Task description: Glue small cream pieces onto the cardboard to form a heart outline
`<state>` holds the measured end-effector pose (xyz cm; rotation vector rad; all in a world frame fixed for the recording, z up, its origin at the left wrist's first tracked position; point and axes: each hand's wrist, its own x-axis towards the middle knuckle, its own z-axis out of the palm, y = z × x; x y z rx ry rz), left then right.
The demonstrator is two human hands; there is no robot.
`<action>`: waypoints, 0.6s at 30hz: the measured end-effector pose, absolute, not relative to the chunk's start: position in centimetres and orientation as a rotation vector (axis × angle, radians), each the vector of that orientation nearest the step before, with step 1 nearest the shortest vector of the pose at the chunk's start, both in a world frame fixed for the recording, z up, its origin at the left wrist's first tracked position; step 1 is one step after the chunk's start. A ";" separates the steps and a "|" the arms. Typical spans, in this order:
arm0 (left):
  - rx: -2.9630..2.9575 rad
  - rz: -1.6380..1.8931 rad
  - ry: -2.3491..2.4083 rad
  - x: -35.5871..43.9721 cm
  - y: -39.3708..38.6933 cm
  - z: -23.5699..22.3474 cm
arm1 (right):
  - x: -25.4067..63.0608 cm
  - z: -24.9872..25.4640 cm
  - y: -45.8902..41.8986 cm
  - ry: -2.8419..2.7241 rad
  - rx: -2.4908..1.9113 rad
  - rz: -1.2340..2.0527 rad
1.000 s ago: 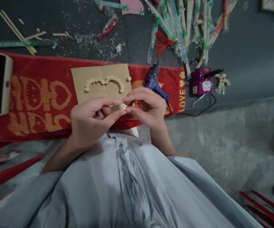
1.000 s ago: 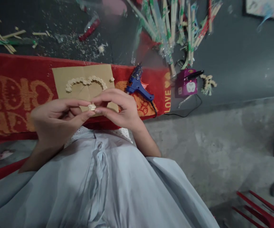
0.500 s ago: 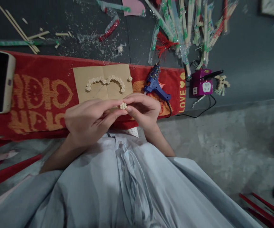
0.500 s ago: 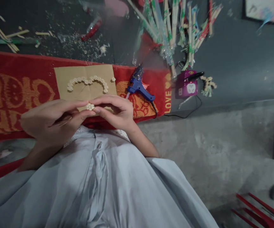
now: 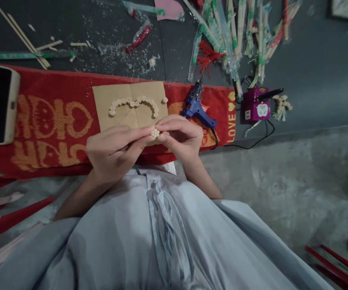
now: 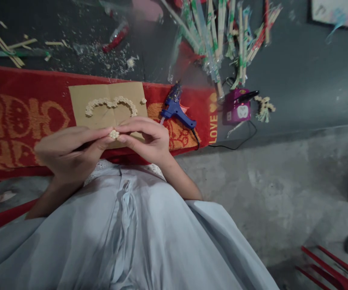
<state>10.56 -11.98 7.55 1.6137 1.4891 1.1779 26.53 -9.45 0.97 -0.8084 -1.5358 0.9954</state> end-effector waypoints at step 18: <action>1.513 1.140 1.546 10.4 -12.0 5.4 | 25.9 -0.4 -9.6 -1.526 -0.902 0.931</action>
